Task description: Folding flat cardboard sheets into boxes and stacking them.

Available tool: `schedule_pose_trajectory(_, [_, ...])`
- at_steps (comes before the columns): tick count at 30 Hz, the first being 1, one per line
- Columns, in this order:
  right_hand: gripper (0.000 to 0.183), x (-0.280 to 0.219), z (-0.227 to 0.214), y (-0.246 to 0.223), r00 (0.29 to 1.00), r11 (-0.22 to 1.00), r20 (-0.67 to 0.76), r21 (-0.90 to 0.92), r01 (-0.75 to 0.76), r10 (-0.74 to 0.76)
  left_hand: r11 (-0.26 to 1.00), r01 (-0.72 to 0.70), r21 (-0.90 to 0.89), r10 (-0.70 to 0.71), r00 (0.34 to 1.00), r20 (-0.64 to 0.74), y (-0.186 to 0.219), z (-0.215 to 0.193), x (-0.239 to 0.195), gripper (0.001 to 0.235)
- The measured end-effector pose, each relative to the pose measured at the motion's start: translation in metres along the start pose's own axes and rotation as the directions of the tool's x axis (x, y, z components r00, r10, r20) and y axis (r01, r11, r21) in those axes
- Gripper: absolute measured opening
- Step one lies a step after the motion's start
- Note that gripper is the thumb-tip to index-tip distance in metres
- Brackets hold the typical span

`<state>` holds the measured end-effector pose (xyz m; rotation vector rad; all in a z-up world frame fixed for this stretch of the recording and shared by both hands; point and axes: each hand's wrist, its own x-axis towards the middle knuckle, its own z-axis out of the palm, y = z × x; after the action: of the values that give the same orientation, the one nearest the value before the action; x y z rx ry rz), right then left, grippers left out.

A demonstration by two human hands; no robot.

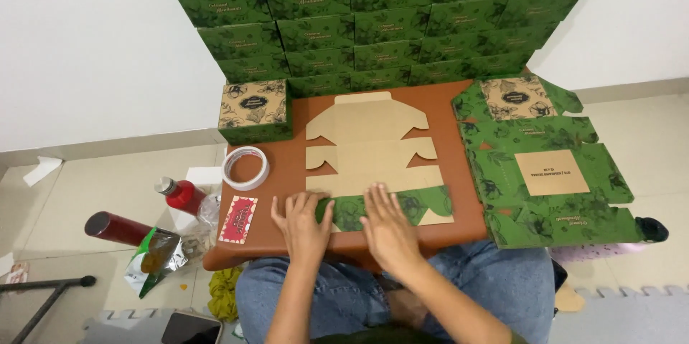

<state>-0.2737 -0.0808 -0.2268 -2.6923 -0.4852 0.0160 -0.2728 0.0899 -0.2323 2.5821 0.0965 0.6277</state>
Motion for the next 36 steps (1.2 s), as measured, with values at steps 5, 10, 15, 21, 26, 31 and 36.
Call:
schedule_pose_trajectory(5, [0.055,0.008,0.040,-0.027,0.919,0.950,-0.254,0.003,0.313,-0.302,0.999,-0.034,-0.015,0.033,0.996,-0.077,-0.001,0.002,-0.001,0.022])
schedule_pose_trajectory(10, [0.062,-0.005,0.034,0.005,0.928,0.959,-0.241,-0.063,0.277,-0.284,0.999,-0.042,0.005,0.042,0.994,-0.102,0.001,-0.001,0.000,0.020])
schedule_pose_trajectory(15, [0.064,-0.035,0.009,0.070,0.967,0.980,-0.249,-0.200,0.013,-0.063,0.999,-0.024,0.037,0.026,0.998,-0.060,-0.001,0.000,-0.002,0.023])
schedule_pose_trajectory(21, [0.069,-0.041,0.009,0.079,0.942,0.971,-0.336,-0.230,-0.062,-0.020,0.998,-0.054,-0.018,0.056,0.996,0.063,-0.006,-0.012,0.001,0.028])
schedule_pose_trajectory(26, [0.069,-0.005,0.037,0.020,0.967,0.974,-0.200,-0.191,0.121,-0.159,0.988,-0.063,-0.144,0.074,0.995,0.072,-0.011,-0.012,0.007,0.025])
schedule_pose_trajectory(31, [0.066,0.011,0.040,-0.030,0.878,0.924,-0.290,-0.076,0.375,-0.380,0.984,-0.072,-0.162,0.080,0.996,0.046,-0.005,-0.014,0.008,0.026])
schedule_pose_trajectory(36, [0.065,-0.005,0.031,0.000,0.933,0.953,-0.195,-0.045,0.300,-0.303,0.999,-0.038,-0.026,0.039,0.999,0.012,-0.013,-0.003,0.005,0.033])
